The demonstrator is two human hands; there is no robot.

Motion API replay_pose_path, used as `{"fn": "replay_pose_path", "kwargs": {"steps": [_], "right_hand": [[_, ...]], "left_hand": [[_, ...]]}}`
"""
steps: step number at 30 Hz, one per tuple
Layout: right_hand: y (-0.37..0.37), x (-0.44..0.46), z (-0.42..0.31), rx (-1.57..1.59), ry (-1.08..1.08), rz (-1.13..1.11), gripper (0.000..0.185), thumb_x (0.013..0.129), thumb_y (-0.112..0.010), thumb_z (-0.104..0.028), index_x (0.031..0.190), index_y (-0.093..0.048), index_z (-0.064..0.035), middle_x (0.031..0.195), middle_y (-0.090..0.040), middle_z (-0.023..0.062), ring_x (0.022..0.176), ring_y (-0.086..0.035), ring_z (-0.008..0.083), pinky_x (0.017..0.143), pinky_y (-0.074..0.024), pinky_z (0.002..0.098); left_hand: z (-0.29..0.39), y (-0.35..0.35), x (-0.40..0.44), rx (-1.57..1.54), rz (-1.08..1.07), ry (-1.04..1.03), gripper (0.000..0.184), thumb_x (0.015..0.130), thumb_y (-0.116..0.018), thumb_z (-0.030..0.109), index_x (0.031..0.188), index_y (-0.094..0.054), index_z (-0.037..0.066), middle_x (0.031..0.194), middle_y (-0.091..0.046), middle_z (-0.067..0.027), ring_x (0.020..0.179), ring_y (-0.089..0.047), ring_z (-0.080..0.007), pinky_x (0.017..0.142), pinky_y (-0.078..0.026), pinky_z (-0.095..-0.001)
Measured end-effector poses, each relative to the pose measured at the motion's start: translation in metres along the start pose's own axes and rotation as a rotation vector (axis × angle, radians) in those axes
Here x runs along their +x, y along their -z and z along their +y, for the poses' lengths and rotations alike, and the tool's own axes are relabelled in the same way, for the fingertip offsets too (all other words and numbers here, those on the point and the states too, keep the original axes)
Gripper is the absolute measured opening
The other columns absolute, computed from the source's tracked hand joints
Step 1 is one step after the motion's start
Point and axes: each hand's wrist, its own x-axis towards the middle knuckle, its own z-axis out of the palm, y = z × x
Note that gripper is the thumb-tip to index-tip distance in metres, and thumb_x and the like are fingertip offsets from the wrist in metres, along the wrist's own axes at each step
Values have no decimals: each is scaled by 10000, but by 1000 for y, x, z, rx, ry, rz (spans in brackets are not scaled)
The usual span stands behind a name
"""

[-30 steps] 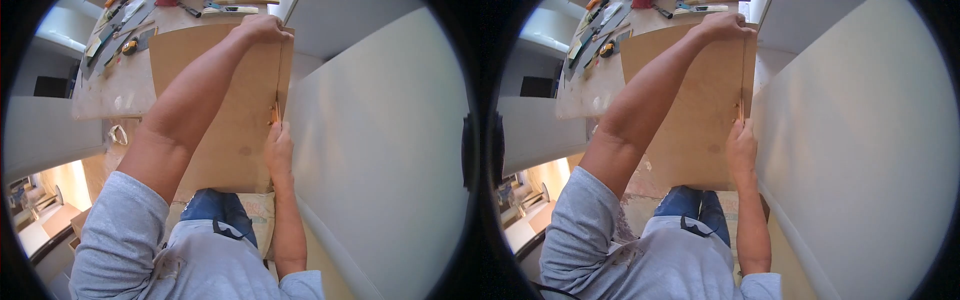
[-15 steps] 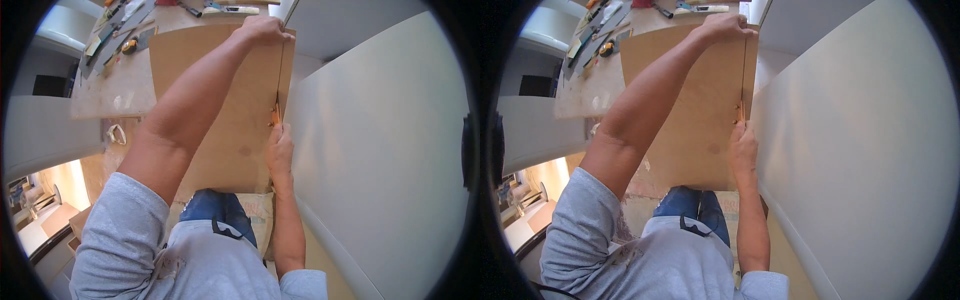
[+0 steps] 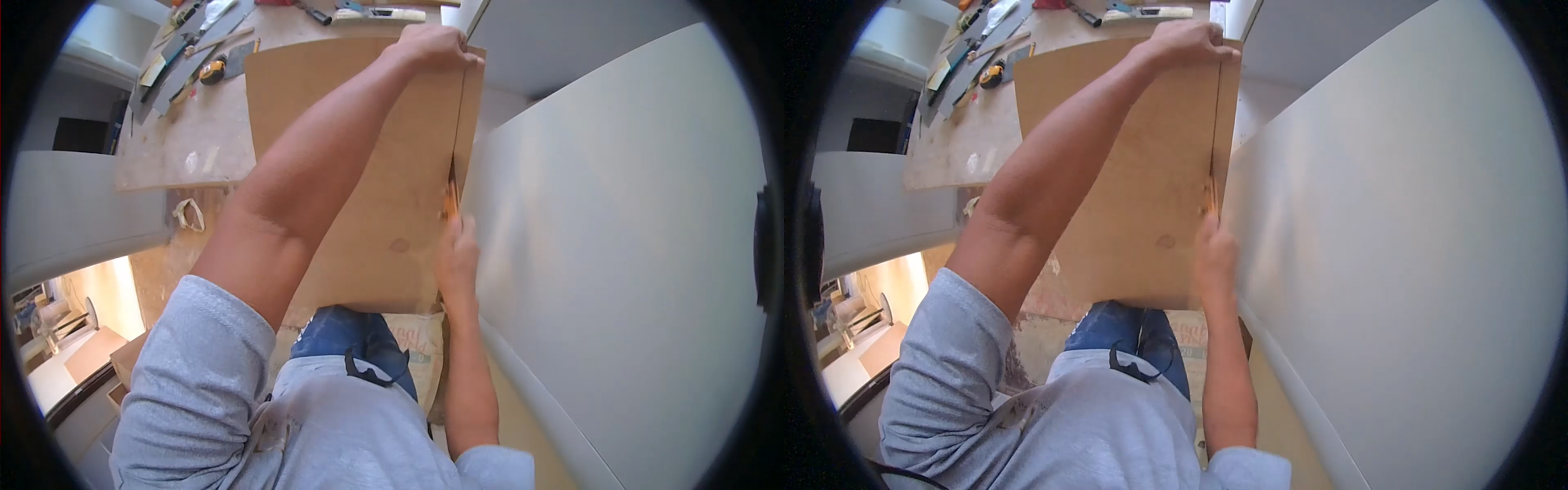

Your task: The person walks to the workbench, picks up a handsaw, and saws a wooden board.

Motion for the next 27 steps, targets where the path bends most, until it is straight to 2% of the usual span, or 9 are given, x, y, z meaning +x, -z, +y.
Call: {"fn": "replay_pose_path", "kwargs": {"steps": [4, 6, 10, 12, 14, 18, 21, 23, 27], "right_hand": [[13, 19, -47, -35, -92, -39, 408, 1124, -404, -339, 1105, -559, 38, 964, -664, 353, 929, -627, 569, 802, -484, 585], [28, -14, -47, -6, -146, -77, 392, 1118, -417, -330, 1118, -560, 35, 965, -665, 352, 927, -630, 569, 802, -486, 584], [50, -110, -15, 24, -152, -68, 360, 1106, -446, -302, 1165, -554, 37, 950, -657, 353, 896, -633, 561, 777, -482, 584], [57, -133, -13, 10, -284, -162, 445, 1129, -377, -378, 1143, -538, 37, 848, -559, 222, 783, -579, 350, 745, -476, 470], [31, -85, -2, -28, -175, -105, 445, 1130, -384, -366, 1123, -544, 50, 870, -568, 254, 816, -587, 379, 763, -479, 468], [12, 32, -46, -71, -9, -54, 441, 1131, -383, -361, 1036, -528, 45, 874, -586, 294, 813, -571, 453, 766, -475, 501], [12, 27, -24, -70, 48, -17, 448, 1124, -385, -372, 1032, -526, 43, 858, -591, 299, 805, -582, 476, 751, -465, 522], [44, -28, -50, 20, -219, -139, 416, 1118, -402, -347, 1113, -548, 42, 953, -629, 372, 952, -618, 564, 815, -475, 578], [65, -139, -20, 64, -381, -161, 362, 1114, -399, -304, 1086, -519, 36, 915, -629, 364, 884, -611, 564, 742, -455, 598]], "left_hand": [[-2, -1, -7, -37, -2, 0, 696, 846, -652, 720, 1269, -756, 177, 1223, -766, -76, 1189, -691, -262, 1037, -498, -386], [-4, -2, -2, -47, 40, -40, 706, 873, -630, 738, 1212, -757, 132, 1118, -772, -117, 1103, -713, -296, 942, -533, -425], [-8, -2, -3, -77, 23, -44, 677, 870, -639, 723, 1258, -760, 183, 1223, -766, -68, 1182, -692, -256, 1014, -504, -386], [-1, 4, -7, -94, -22, -16, 618, 896, -650, 671, 1201, -768, 147, 1205, -765, -122, 1175, -699, -285, 1009, -516, -405], [0, 5, -4, -98, -42, -7, 565, 923, -661, 618, 1145, -775, 111, 1186, -765, -175, 1167, -706, -314, 1003, -529, -423], [-3, 4, -1, -29, 14, -10, 660, 869, -653, 707, 1272, -758, 195, 1268, -752, -70, 1234, -670, -257, 1044, -497, -388], [6, 5, -4, -50, 2, 10, 660, 871, -661, 694, 1302, -743, 200, 1298, -742, -73, 1262, -657, -261, 1073, -484, -383], [2, 4, -7, -46, -26, 27, 664, 875, -663, 687, 1318, -734, 197, 1309, -738, -76, 1273, -652, -262, 1089, -476, -380], [4, 11, -9, -108, -8, -46, 553, 908, -674, 603, 1094, -783, 93, 1133, -776, -169, 1131, -716, -332, 968, -542, -439]]}}
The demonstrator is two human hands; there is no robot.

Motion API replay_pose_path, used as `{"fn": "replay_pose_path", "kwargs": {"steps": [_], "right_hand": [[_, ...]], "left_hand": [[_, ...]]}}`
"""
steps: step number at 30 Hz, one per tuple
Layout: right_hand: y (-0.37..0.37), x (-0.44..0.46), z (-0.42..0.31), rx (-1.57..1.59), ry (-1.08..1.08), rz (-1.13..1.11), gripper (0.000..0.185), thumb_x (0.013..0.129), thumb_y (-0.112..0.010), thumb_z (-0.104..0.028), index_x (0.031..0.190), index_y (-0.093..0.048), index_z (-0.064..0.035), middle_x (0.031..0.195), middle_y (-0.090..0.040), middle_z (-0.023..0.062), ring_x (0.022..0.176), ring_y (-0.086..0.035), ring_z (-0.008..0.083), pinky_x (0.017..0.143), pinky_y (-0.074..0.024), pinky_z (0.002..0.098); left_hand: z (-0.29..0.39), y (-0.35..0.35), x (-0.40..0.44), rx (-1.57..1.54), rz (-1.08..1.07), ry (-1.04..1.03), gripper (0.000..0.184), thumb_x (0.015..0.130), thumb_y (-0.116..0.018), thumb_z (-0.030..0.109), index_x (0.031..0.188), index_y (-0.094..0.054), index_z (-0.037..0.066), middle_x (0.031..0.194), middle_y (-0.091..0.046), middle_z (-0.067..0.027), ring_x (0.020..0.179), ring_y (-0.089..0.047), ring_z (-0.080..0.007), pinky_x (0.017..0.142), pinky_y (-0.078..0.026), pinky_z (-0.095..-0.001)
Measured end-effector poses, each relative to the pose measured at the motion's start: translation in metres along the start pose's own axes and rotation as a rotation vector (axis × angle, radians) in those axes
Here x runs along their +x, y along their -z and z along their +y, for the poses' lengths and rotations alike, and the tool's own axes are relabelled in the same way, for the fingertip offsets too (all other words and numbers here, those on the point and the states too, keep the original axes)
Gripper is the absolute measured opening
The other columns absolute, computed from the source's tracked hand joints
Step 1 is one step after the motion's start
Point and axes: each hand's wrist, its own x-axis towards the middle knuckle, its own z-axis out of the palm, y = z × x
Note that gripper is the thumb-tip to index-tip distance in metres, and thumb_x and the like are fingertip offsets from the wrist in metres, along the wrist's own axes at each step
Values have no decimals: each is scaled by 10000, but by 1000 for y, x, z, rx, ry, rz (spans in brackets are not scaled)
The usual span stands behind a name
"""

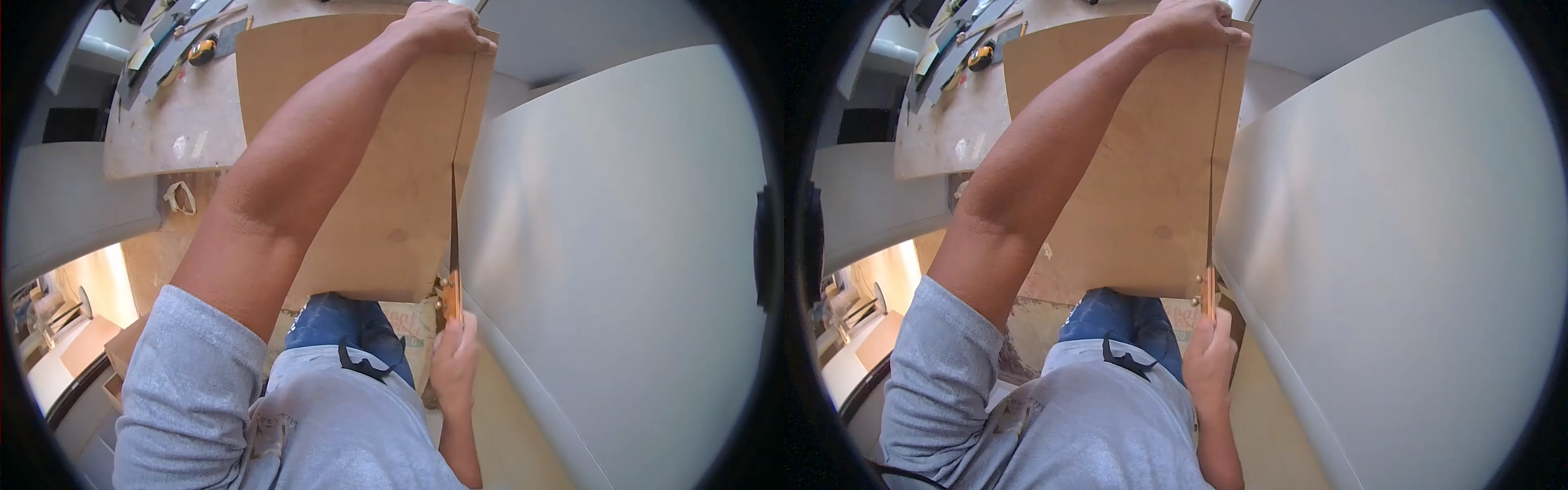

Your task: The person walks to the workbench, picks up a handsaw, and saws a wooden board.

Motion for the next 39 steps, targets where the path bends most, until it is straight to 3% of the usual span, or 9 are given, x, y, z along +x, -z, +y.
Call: {"fn": "replay_pose_path", "kwargs": {"steps": [8, 10, 12, 14, 17, 23, 30, 34, 39], "right_hand": [[-34, 153, -65, -129, 385, 164, 439, 1125, -396, -364, 1101, -543, 49, 925, -631, 362, 905, -614, 566, 769, -486, 566], [-15, 137, -87, -53, 229, 47, 374, 1134, -411, -321, 1039, -516, 26, 773, -529, 212, 706, -587, 318, 666, -485, 449], [-16, 106, -37, -277, 516, 166, 373, 1129, -422, -331, 1055, -540, 15, 751, -545, 163, 618, -561, 265, 639, -489, 411], [-2, 42, -23, -47, 71, 20, 391, 1118, -407, -345, 1117, -546, 21, 940, -651, 349, 914, -634, 543, 773, -487, 567], [7, 8, -3, -8, -41, -45, 379, 1116, -410, -335, 1124, -530, 25, 912, -633, 354, 883, -633, 552, 746, -481, 564], [-33, 165, -74, -171, 376, 145, 418, 1117, -424, -361, 1092, -537, 40, 883, -634, 353, 905, -633, 560, 765, -481, 564], [-2, 49, -31, -38, 60, 6, 391, 1114, -406, -323, 1088, -554, 38, 866, -634, 318, 868, -642, 521, 767, -495, 536], [-1, 25, 5, -36, 75, 36, 367, 1115, -419, -306, 1104, -543, 39, 858, -625, 310, 843, -643, 506, 758, -489, 540], [-32, 158, -63, -121, 420, 173, 388, 1123, -428, -324, 1088, -548, 43, 869, -619, 335, 876, -601, 554, 785, -485, 543]], "left_hand": [[12, 3, -7, 66, -11, 19, 557, 906, -671, 599, 1111, -784, 94, 1138, -773, -178, 1137, -714, -338, 969, -544, -436], [9, 3, -8, 47, 30, 3, 559, 905, -673, 599, 1124, -784, 97, 1143, -772, -181, 1139, -714, -335, 971, -543, -433], [9, 3, -7, 30, 4, 9, 565, 906, -669, 603, 1129, -784, 97, 1145, -772, -180, 1139, -714, -335, 973, -543, -435], [2, 1, -2, 40, -3, -13, 578, 914, -657, 615, 1149, -784, 102, 1170, -770, -172, 1155, -708, -333, 987, -539, -438], [-2, -7, 3, 93, 52, -25, 578, 918, -652, 618, 1151, -785, 106, 1191, -768, -158, 1177, -701, -327, 994, -536, -434], [4, -1, 0, 46, -7, 2, 590, 914, -654, 623, 1158, -782, 101, 1203, -765, -158, 1188, -698, -321, 996, -536, -429], [5, 2, -1, 7, -33, 7, 581, 901, -677, 616, 1122, -778, 89, 1159, -767, -179, 1148, -710, -329, 978, -540, -438], [2, -7, 0, 25, 5, -13, 572, 904, -681, 609, 1115, -776, 85, 1155, -767, -178, 1147, -709, -328, 979, -538, -435], [10, 3, -7, -2, -1, -3, 576, 903, -680, 619, 1138, -774, 102, 1174, -763, -174, 1159, -705, -322, 982, -536, -423]]}}
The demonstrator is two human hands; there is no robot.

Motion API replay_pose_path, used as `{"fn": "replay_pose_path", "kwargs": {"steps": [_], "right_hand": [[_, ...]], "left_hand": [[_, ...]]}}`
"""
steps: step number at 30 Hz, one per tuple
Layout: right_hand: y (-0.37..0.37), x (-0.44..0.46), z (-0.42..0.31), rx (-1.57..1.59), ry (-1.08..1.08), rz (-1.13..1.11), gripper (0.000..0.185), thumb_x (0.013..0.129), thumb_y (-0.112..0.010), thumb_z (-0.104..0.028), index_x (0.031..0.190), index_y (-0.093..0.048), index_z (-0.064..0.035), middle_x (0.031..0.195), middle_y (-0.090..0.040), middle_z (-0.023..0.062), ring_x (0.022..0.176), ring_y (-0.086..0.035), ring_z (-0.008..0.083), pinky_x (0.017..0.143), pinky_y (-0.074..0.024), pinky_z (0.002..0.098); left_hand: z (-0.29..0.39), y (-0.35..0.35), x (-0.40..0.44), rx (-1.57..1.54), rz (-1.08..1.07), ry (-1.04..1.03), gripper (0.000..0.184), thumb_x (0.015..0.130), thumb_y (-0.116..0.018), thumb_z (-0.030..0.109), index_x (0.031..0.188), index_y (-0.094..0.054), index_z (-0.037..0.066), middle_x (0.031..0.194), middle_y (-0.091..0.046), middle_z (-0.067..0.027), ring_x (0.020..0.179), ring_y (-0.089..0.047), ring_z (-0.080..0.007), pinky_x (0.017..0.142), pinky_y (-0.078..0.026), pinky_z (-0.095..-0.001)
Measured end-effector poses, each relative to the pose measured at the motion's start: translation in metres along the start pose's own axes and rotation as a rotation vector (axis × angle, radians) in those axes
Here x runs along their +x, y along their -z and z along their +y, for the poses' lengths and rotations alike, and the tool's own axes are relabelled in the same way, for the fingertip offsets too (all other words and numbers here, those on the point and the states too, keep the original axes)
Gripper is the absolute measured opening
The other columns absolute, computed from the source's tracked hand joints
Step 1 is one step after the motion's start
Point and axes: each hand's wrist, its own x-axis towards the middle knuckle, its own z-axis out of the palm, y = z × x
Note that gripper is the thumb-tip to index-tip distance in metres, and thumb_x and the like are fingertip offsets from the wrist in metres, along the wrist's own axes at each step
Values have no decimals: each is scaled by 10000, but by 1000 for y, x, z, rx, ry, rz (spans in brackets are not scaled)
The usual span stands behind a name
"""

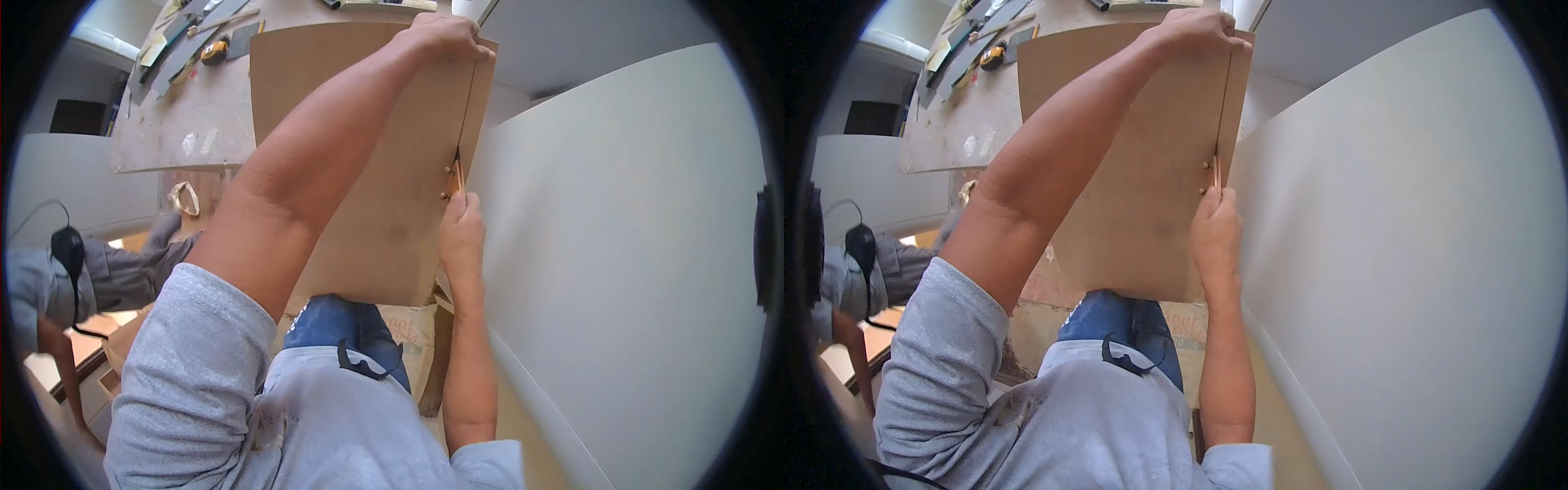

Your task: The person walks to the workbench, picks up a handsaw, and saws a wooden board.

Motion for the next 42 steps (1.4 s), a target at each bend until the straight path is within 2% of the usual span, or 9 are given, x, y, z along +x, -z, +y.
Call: {"fn": "replay_pose_path", "kwargs": {"steps": [3, 5, 7, 10, 19, 26, 34, 36, 42], "right_hand": [[11, -13, -10, -17, -94, -55, 401, 1122, -423, -334, 1095, -545, 47, 864, -620, 329, 862, -614, 536, 785, -491, 534], [30, -63, -3, 152, -234, -142, 397, 1125, -390, -338, 1038, -520, 26, 792, -542, 200, 766, -632, 314, 722, -488, 481], [48, -128, 4, 48, -256, -122, 381, 1121, -385, -328, 1064, -521, 24, 778, -519, 183, 751, -613, 275, 706, -484, 449], [56, -168, 29, 117, -362, -131, 341, 1108, -459, -305, 1095, -541, 26, 837, -620, 283, 804, -637, 489, 708, -489, 523], [19, -22, -14, 12, -109, -53, 375, 1121, -411, -305, 1079, -556, 39, 929, -628, 365, 874, -617, 561, 768, -479, 559], [50, -161, 23, 66, -245, -97, 315, 1112, -455, -278, 1069, -537, 23, 777, -597, 299, 770, -628, 514, 681, -482, 537], [14, -11, -16, -46, -99, -56, 437, 1119, -409, -368, 1130, -556, 43, 935, -641, 359, 906, -628, 554, 778, -493, 560], [31, -57, -4, 55, -239, -157, 398, 1129, -397, -362, 1052, -537, 3, 746, -575, 132, 676, -614, 256, 640, -490, 440], [39, -143, 27, 73, -276, -134, 375, 1125, -407, -323, 1065, -535, 24, 778, -563, 183, 687, -560, 314, 673, -473, 451]], "left_hand": [[0, -7, 2, 9, -22, 20, 577, 903, -676, 620, 1144, -775, 106, 1173, -765, -172, 1154, -708, -320, 981, -538, -421], [-3, -5, 7, 30, 4, -1, 579, 900, -679, 620, 1138, -777, 101, 1168, -767, -172, 1150, -709, -324, 982, -538, -423], [-5, -7, 6, 18, -7, 0, 579, 898, -682, 619, 1138, -777, 101, 1168, -767, -172, 1149, -709, -326, 983, -538, -425], [-6, -10, 11, 20, 12, -6, 579, 893, -690, 619, 1139, -777, 101, 1170, -766, -173, 1149, -708, -330, 984, -538, -429], [4, -3, 5, 17, 12, 7, 587, 897, -671, 626, 1139, -779, 101, 1175, -766, -171, 1158, -705, -335, 988, -538, -429], [-8, -8, 8, 21, 5, -23, 586, 893, -670, 607, 1110, -783, 75, 1174, -763, -189, 1159, -703, -353, 980, -543, -447], [-13, -16, 17, 26, 20, 51, 669, 876, -650, 697, 1316, -739, 201, 1306, -740, -67, 1293, -637, -251, 1087, -476, -387], [-16, -20, 23, 75, 9, 4, 645, 891, -636, 692, 1306, -745, 211, 1296, -744, -54, 1286, -642, -232, 1085, -475, -386], [-9, -9, 8, -6, 26, -19, 566, 906, -677, 604, 1105, -783, 85, 1190, -759, -179, 1179, -693, -346, 994, -531, -446]]}}
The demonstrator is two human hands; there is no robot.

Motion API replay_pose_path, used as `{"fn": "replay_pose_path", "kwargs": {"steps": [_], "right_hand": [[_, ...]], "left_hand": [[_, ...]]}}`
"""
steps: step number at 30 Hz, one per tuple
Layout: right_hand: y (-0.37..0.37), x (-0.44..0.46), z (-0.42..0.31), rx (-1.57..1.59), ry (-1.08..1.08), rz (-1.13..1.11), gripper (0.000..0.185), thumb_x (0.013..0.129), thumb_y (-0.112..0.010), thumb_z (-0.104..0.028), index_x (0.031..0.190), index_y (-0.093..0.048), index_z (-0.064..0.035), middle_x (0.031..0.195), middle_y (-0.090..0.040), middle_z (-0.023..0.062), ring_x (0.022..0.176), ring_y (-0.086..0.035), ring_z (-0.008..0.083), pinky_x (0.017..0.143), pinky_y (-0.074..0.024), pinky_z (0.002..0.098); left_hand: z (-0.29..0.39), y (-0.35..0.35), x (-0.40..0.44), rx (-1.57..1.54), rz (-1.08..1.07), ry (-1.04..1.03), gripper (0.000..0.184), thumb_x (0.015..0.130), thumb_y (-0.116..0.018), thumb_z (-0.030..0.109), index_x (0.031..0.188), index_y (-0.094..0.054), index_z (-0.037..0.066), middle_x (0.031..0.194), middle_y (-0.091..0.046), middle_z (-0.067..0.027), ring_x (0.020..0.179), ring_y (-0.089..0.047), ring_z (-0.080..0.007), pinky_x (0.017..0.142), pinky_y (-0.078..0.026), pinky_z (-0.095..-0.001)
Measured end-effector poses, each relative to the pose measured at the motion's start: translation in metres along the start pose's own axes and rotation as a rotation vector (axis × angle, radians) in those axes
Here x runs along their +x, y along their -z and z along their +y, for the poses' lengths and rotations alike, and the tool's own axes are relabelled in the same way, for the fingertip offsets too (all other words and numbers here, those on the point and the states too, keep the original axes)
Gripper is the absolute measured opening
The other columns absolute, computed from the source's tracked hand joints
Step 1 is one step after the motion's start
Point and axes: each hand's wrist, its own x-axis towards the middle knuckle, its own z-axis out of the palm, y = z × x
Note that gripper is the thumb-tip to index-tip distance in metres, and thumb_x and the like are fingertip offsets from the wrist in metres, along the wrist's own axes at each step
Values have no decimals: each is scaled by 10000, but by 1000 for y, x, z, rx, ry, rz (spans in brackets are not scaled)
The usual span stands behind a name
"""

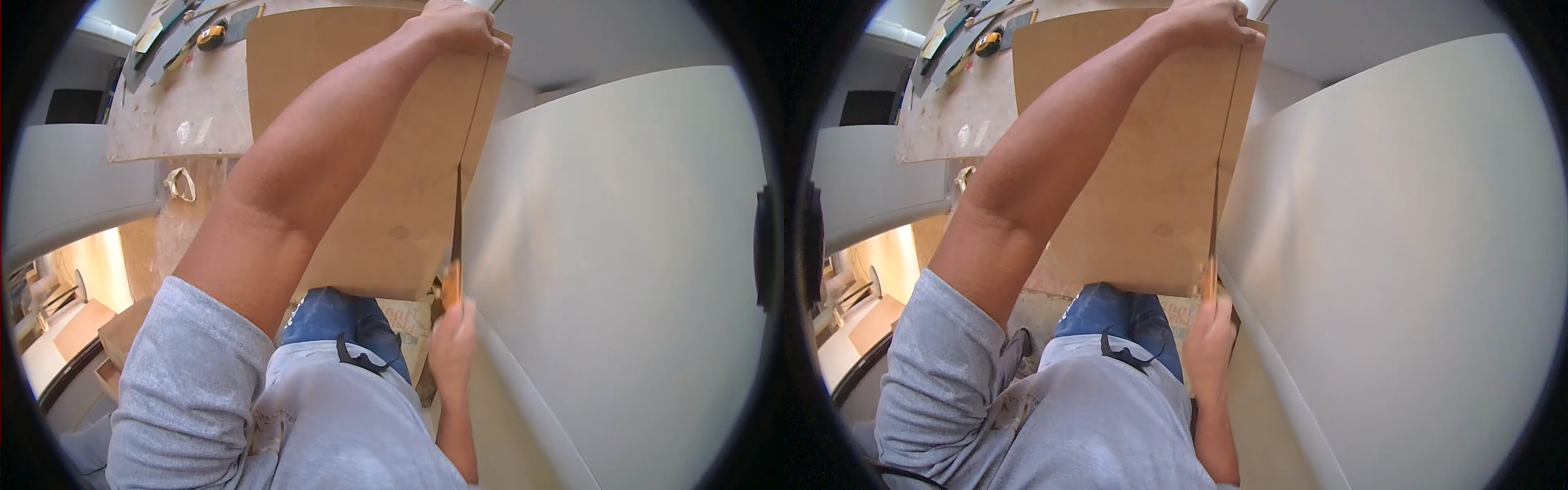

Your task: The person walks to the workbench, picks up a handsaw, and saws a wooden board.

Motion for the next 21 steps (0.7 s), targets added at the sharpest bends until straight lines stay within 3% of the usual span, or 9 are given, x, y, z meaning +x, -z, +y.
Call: {"fn": "replay_pose_path", "kwargs": {"steps": [4, 5, 8, 10, 12, 15, 17, 19, 21], "right_hand": [[-33, 126, -38, -18, 270, 117, 399, 1122, -415, -331, 1087, -549, 44, 876, -604, 322, 821, -585, 504, 754, -469, 550], [-35, 132, -46, -27, 339, 164, 420, 1123, -413, -345, 1097, -561, 48, 912, -638, 372, 870, -609, 569, 765, -469, 591], [-13, 115, -66, -6, 179, 59, 430, 1123, -407, -356, 1092, -570, 40, 914, -641, 369, 889, -610, 569, 783, -467, 588], [-7, 74, -49, 25, 60, 11, 424, 1121, -404, -358, 1115, -575, 31, 900, -646, 345, 877, -624, 547, 770, -478, 567], [4, 16, -32, -45, 26, 20, 415, 1122, -387, -353, 1065, -535, 31, 783, -540, 198, 744, -596, 298, 706, -483, 459], [7, -17, 1, 77, -102, -27, 411, 1123, -384, -342, 1045, -527, 36, 793, -527, 186, 740, -560, 283, 703, -480, 443], [-8, 26, -1, -22, 47, 23, 418, 1125, -386, -344, 1029, -526, 38, 813, -546, 219, 748, -567, 334, 709, -472, 470], [-28, 109, -25, -40, 227, 98, 367, 1118, -417, -299, 1093, -570, 33, 872, -624, 339, 806, -602, 539, 705, -477, 553], [-28, 135, -50, -78, 292, 125, 388, 1122, -416, -307, 1105, -567, 49, 897, -623, 357, 852, -600, 559, 723, -473, 561]], "left_hand": [[5, 11, 1, 49, 37, -11, 577, 910, -678, 611, 1106, -780, 78, 1191, -758, -180, 1187, -689, -345, 1006, -525, -440], [5, 13, 0, 58, 7, 45, 598, 908, -651, 644, 1204, -763, 137, 1242, -751, -114, 1234, -667, -281, 1048, -495, -411], [-3, -4, 6, 84, -19, 69, 653, 902, -622, 688, 1297, -746, 183, 1290, -746, -50, 1267, -655, -230, 1082, -472, -389], [-5, -7, 6, 60, 5, 50, 659, 898, -622, 700, 1289, -749, 186, 1281, -748, -59, 1247, -666, -253, 1064, -486, -388], [-7, -11, 7, 56, 17, 26, 656, 899, -622, 700, 1291, -748, 190, 1282, -748, -62, 1246, -666, -259, 1054, -494, -393], [1, 5, -1, 36, -14, 26, 614, 905, -653, 656, 1220, -762, 141, 1250, -749, -123, 1229, -674, -298, 1027, -514, -416], [4, 2, 1, 6, -45, 35, 582, 910, -684, 611, 1147, -777, 87, 1218, -751, -181, 1214, -681, -331, 1009, -525, -433], [-5, -10, 12, 126, -25, 6, 638, 901, -624, 687, 1298, -745, 202, 1290, -744, -70, 1256, -659, -264, 1034, -510, -404], [0, 10, -1, 100, -8, 26, 633, 900, -626, 683, 1296, -746, 205, 1292, -743, -71, 1259, -657, -261, 1028, -514, -408]]}}
